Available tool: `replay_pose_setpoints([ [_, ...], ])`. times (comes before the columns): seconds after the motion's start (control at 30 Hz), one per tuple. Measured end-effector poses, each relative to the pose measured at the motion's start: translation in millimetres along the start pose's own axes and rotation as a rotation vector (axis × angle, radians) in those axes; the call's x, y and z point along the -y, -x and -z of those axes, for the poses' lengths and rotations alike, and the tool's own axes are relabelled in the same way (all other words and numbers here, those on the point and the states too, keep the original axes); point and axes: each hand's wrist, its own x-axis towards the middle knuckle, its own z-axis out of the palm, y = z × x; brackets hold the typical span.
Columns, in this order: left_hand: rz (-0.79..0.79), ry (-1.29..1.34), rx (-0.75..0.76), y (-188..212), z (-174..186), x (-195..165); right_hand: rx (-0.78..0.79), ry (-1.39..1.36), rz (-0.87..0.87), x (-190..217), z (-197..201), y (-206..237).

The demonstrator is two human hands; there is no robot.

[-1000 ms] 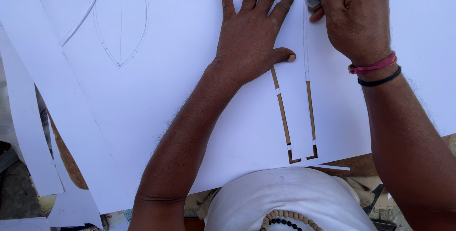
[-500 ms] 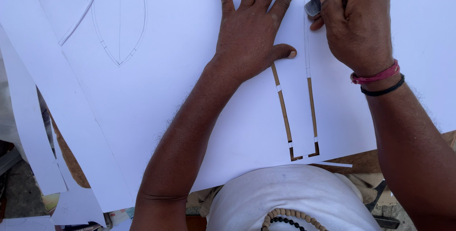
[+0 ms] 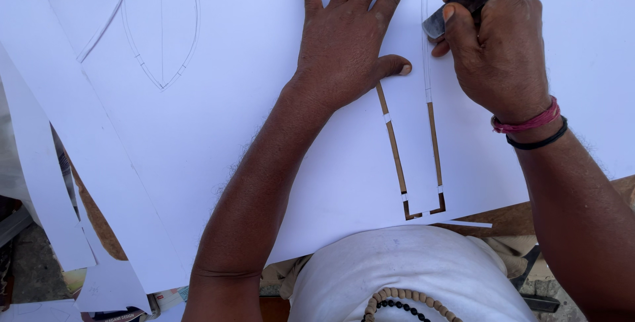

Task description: The person uses a utility knife to cut along pencil-drawn lines on a large sheet of white paper placed over a brown cardboard backing. They reposition the paper and continue cutting multiple straight and curved segments, removing small strips of paper as they progress.

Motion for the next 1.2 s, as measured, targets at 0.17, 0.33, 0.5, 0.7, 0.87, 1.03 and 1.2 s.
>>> replay_pose_setpoints([
  [0.17,-0.008,-0.005,-0.014,1,-1,0,0.035,-0.001,-0.045,-7,-1,11],
  [0.33,0.004,0.008,-0.011,2,-4,0,0.032,-0.008,-0.05,-13,-2,23],
  [0.5,-0.025,0.003,-0.044,3,-6,2,0.045,-0.007,-0.077,-9,-1,31],
  [0.7,-0.033,-0.017,-0.068,4,-7,2,0.073,0.01,-0.124,0,1,40],
  [0.87,-0.055,-0.054,-0.114,5,-9,2,0.09,0.001,-0.143,5,2,47],
  [1.03,-0.073,-0.034,-0.146,5,-12,3,0.1,-0.005,-0.146,10,3,54],
  [1.2,-0.064,-0.037,-0.132,5,-14,4,0.115,0.01,-0.161,12,4,57],
])
